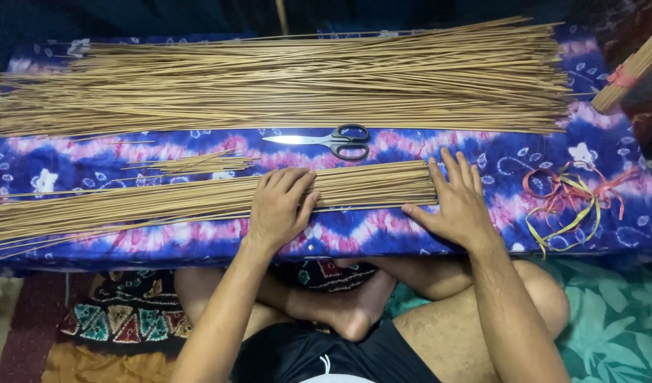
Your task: The person is organizing thin wooden sticks into bundles, aligning them, and trimming the ends with scissors to ensure uniform length.
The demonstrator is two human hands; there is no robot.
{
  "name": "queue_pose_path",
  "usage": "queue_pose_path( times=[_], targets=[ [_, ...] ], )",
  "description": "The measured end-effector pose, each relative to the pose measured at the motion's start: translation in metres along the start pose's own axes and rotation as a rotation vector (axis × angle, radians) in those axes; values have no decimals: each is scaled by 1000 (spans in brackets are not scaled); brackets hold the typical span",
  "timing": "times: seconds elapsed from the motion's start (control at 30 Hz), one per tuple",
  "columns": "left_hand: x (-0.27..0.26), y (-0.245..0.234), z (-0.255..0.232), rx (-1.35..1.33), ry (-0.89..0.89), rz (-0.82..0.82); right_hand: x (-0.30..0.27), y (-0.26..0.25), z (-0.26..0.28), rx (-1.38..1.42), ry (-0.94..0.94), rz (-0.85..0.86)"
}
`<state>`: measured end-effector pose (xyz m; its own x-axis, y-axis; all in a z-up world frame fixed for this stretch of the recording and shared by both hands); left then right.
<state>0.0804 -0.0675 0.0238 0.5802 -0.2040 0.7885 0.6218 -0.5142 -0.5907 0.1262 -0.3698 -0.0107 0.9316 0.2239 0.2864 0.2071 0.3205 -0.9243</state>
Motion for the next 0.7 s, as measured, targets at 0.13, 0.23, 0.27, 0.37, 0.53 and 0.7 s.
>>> queue_pose_path(
  times=[0.13,0.23,0.27,0.37,0.53,0.7],
  targets=[
    [-1,2,0,2,-2,7,-1,1,-1,-19,-10,10],
    [-1,1,-2,3,-10,7,-3,2,-5,-24,-17,23],
    [-1,1,-2,1,-14,9,-4,2,-5,-18,-12,27],
    [0,-1,-1,2,-15,9,-5,6,-7,-24,-19,30],
    [-1,1,-1,8,-20,13,-7,7,-6,-57,-34,49],
    [-3,-1,2,16,-5,3,-9,8,-4,-99,-44,64]
  ],
)
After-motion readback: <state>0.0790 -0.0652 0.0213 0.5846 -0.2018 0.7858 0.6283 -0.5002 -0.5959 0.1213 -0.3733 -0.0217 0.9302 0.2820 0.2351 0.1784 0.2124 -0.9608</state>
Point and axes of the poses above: each hand's wrist, its own x-axis towards the middle knuckle, its own y-axis out of the palm, z = x × y, the point moved 8 cm from there along x, towards the middle knuckle, and after that the axes turned 13 degrees about -z, right-handed, at the moved point
